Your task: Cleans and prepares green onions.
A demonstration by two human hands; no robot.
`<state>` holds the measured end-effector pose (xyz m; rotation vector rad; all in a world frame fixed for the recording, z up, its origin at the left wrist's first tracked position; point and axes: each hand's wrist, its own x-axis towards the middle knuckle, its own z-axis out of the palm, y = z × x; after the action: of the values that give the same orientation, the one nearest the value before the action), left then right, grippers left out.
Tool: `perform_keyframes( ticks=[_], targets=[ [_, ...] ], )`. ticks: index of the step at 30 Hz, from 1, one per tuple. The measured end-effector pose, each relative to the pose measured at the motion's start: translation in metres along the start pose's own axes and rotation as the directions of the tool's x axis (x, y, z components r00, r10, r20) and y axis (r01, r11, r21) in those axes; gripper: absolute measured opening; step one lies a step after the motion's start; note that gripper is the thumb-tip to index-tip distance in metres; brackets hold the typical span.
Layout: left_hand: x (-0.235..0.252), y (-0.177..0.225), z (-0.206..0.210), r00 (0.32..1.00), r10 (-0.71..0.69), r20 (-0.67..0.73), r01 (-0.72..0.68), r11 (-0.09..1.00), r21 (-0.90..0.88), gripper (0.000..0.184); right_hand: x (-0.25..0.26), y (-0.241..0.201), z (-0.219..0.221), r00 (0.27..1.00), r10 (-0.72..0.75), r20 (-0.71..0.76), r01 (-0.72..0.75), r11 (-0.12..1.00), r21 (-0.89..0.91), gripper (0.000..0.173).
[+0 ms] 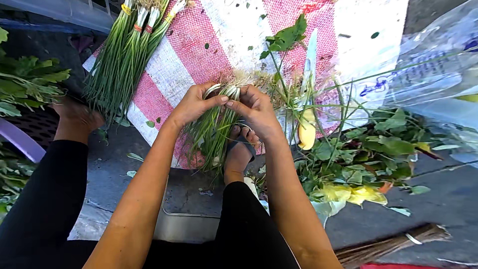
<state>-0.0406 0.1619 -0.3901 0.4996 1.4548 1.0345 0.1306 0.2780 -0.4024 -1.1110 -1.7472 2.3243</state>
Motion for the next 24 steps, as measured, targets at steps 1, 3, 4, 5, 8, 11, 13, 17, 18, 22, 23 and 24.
perform_keyframes(
  ticks=[1,3,4,5,8,11,13,17,18,22,23,24],
  targets=[
    [0.000,0.000,-0.001,1.000,0.000,0.012,0.000,1.000,-0.008,0.018,-0.001,-0.001,0.002,1.000,-0.002,0.013,0.002,1.000,0.004,0.024],
    [0.001,-0.002,-0.002,1.000,0.001,0.015,0.000,0.999,-0.040,0.018,0.000,-0.001,0.007,1.000,-0.016,0.023,0.016,1.000,0.007,0.028],
    [0.001,-0.003,-0.003,1.000,-0.006,0.017,0.007,0.998,-0.062,0.018,0.000,0.000,0.009,1.000,-0.020,0.022,0.020,1.000,-0.006,0.028],
    [0.000,-0.003,-0.004,0.999,-0.025,0.025,0.027,0.995,-0.091,0.018,0.001,0.001,0.010,1.000,-0.020,0.018,0.020,0.999,-0.024,0.028],
    [-0.007,-0.002,-0.011,0.985,-0.155,0.076,0.164,0.976,-0.140,0.015,0.001,0.005,0.003,0.998,-0.024,0.066,0.035,0.986,-0.161,0.027],
    [-0.019,0.002,-0.026,0.959,-0.246,0.140,0.251,0.968,-0.020,0.011,-0.002,0.004,-0.002,0.987,0.013,0.158,0.034,0.957,-0.289,0.024],
    [-0.028,0.005,-0.040,0.954,-0.255,0.157,0.242,0.966,0.095,0.011,-0.003,0.003,-0.006,0.983,0.024,0.181,0.056,0.903,-0.427,0.026],
    [-0.062,0.010,-0.077,0.969,-0.247,-0.010,0.244,0.949,0.200,0.009,-0.007,0.005,-0.028,0.998,0.053,0.032,-0.029,0.858,-0.513,0.042],
    [-0.070,0.012,-0.081,0.969,-0.237,-0.068,0.246,0.954,0.175,0.009,-0.007,0.005,-0.032,0.999,0.050,-0.003,-0.046,0.894,-0.446,0.042],
    [-0.082,0.016,-0.070,0.965,-0.161,-0.209,0.150,0.986,-0.071,0.009,-0.004,-0.005,-0.015,0.995,-0.048,-0.087,0.017,0.946,-0.323,0.045],
    [-0.080,0.017,-0.061,0.958,-0.155,-0.240,0.127,0.983,-0.130,0.008,-0.004,-0.009,-0.007,0.987,-0.098,-0.130,0.032,0.900,-0.435,0.052],
    [-0.076,0.018,-0.051,0.943,-0.160,-0.292,0.111,0.978,-0.178,0.007,-0.006,-0.014,-0.001,0.976,-0.151,-0.160,0.038,0.834,-0.551,0.065]
  ],
)
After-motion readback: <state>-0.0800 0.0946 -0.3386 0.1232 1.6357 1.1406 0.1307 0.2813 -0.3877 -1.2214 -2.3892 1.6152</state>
